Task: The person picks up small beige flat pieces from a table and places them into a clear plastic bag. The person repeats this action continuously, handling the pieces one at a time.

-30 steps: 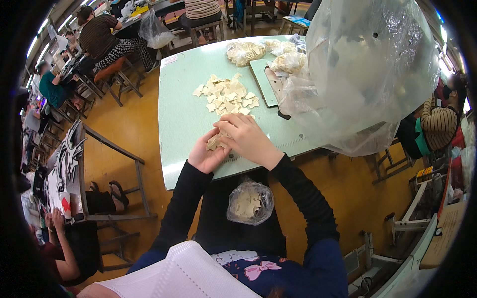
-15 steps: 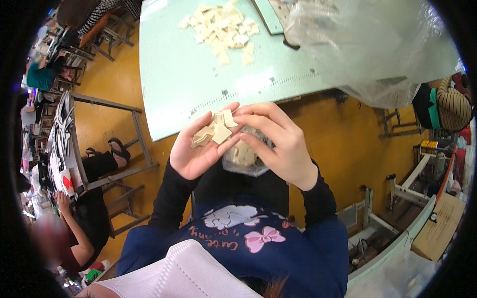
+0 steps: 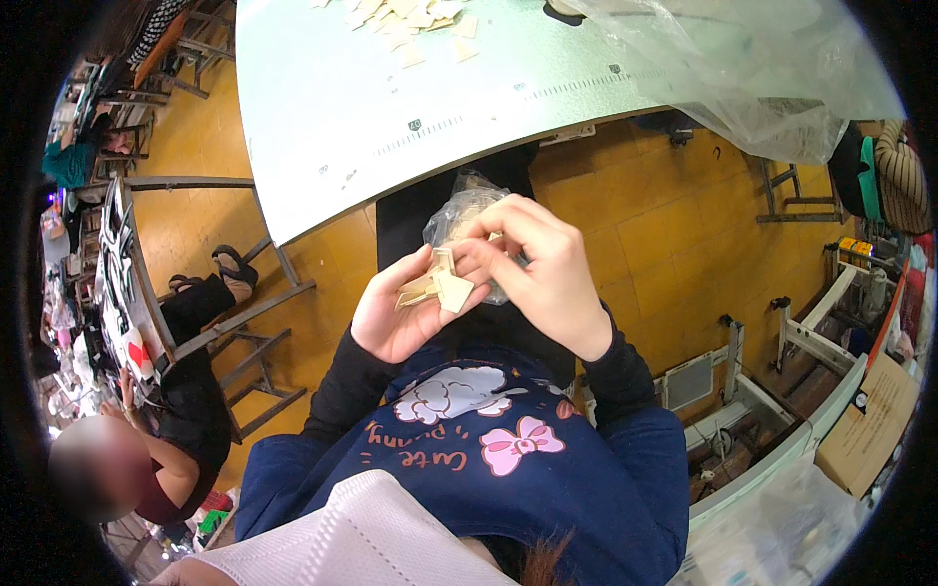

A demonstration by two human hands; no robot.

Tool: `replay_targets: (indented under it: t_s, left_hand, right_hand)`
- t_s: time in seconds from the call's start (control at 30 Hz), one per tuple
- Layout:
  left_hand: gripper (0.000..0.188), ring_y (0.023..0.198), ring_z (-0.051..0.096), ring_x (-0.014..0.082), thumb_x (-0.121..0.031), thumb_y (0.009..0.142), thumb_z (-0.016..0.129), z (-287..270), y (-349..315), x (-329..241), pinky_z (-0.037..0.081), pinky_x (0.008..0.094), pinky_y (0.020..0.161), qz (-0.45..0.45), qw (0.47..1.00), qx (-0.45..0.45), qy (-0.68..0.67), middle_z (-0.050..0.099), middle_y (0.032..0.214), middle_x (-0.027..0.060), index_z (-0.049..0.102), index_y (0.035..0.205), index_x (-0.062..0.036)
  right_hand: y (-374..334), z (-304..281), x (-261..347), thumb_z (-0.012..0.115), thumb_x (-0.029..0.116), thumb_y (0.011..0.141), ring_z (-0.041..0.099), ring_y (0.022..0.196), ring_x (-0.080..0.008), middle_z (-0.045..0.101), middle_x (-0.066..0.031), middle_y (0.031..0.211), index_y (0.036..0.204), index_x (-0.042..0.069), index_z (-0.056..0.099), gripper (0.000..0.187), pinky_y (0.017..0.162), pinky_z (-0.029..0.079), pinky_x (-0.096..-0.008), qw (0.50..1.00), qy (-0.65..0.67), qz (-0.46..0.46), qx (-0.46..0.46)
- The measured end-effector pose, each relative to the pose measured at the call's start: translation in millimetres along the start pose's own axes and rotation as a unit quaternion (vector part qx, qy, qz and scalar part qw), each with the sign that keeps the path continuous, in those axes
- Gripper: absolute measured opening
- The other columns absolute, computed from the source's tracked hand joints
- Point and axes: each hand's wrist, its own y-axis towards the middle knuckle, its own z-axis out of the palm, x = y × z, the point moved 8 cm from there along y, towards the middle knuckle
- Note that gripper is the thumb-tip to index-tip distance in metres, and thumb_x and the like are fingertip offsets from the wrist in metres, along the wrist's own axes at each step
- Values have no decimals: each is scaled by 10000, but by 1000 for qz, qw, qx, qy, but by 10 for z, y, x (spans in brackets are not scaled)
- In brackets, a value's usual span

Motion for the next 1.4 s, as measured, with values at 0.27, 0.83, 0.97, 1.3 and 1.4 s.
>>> replay_targets:
  t_s: [0.27, 0.83, 0.97, 1.3, 1.4]
  left_hand:
    - [448, 1245, 567, 296, -247, 1063, 416, -151, -26, 9, 467, 404, 1099, -14, 996, -40, 74, 550, 1327, 203, 423, 1375, 75]
    - [627, 1478, 281, 318, -325, 1067, 387, 21, -227, -531, 349, 420, 1179, 143, 989, 27, 16, 238, 1595, 235, 209, 1527, 61]
    - [628, 1459, 314, 328, -263, 1040, 403, 76, -163, -466, 333, 438, 1184, 135, 990, 31, 13, 234, 1598, 231, 188, 1533, 63]
    - [856, 1373, 432, 287, -7, 696, 460, 73, -22, -174, 386, 375, 1134, 94, 994, 22, 56, 288, 1586, 217, 249, 1522, 66]
    - [876, 1379, 417, 309, 32, 666, 457, 79, -2, -159, 404, 377, 1126, 84, 996, 36, -18, 253, 1597, 230, 241, 1513, 86]
  right_hand:
    - [-49, 152, 175, 704, 7, 850, 584, 697, -121, 652, -66, 849, 974, 1, 715, 124, 620, 462, -248, 969, -175, -168, 46]
    - [-93, 2, 45, 739, 6, 811, 600, 749, -159, 645, -70, 863, 983, 11, 727, 172, 635, 468, -268, 978, -189, -85, -3]
    - [-99, 96, 79, 759, 86, 801, 643, 833, -256, 655, -101, 957, 1055, 44, 719, 261, 745, 533, -353, 990, -118, -80, -21]
    - [-148, 295, 169, 787, 5, 740, 657, 828, -226, 646, -72, 935, 973, 29, 721, 243, 740, 549, -318, 982, -127, -138, -38]
    - [-173, 247, 89, 784, -12, 755, 644, 780, -193, 663, -68, 896, 917, 18, 710, 179, 709, 526, -301, 995, -35, -86, -36]
